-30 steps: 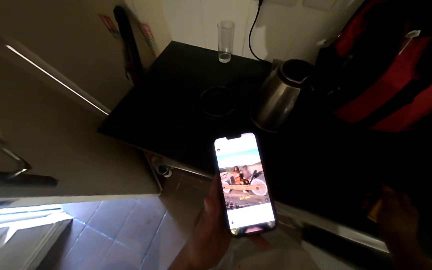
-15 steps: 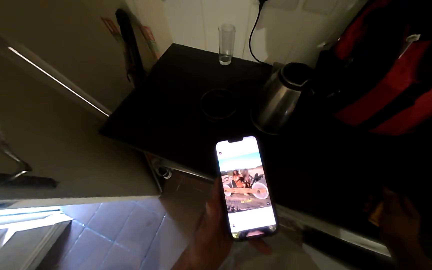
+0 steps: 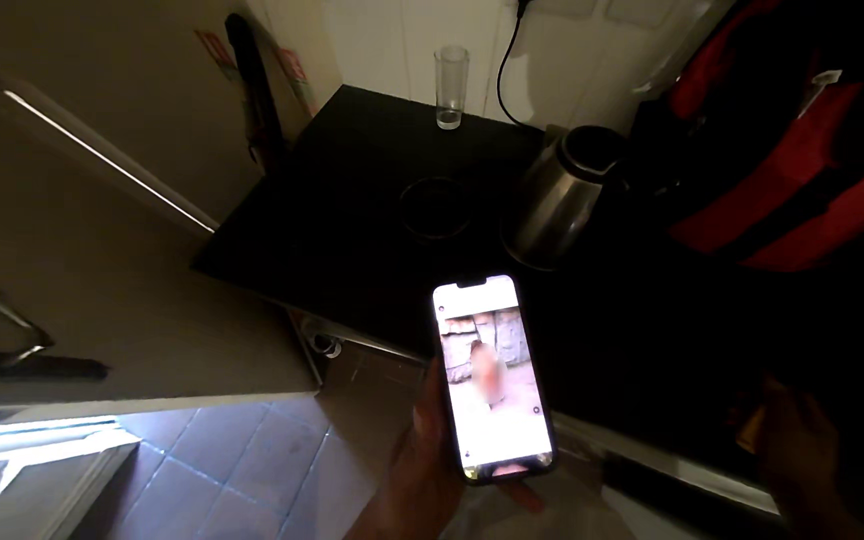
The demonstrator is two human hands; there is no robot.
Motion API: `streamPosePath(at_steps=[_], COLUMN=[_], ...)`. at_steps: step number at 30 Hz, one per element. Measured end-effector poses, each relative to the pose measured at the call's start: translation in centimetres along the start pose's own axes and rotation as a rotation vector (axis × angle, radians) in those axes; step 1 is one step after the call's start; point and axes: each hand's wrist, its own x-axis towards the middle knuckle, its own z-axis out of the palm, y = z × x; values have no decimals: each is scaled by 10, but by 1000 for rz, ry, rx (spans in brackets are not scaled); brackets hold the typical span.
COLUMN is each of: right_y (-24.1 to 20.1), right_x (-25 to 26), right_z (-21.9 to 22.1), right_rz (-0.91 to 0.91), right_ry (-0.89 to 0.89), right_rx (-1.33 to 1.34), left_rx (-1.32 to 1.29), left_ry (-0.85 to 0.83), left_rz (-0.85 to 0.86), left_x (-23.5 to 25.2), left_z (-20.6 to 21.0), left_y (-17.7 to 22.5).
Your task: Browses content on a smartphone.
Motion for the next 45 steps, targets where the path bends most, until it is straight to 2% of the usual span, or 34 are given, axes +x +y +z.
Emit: streamPosePath(at_steps=[9, 17, 21, 27, 45], right_y=[-2, -3, 1, 1, 3], right_x=[0, 0, 2, 1, 2], right_z=[1, 1, 0, 0, 0], right_rz=[16, 15, -33, -12, 12], right_ry=[22, 14, 0, 15, 33], right_rx=[-27, -29, 15, 17, 11], left_rx=[-17, 27, -8, -26, -43], left_ry=[-30, 57, 17, -29, -43], left_rz=[1, -18, -15, -6, -29], left_x=[2, 4, 6, 7, 6], left_z=[-4, 0, -2, -4, -5], left_y=[0, 1, 1, 1, -1])
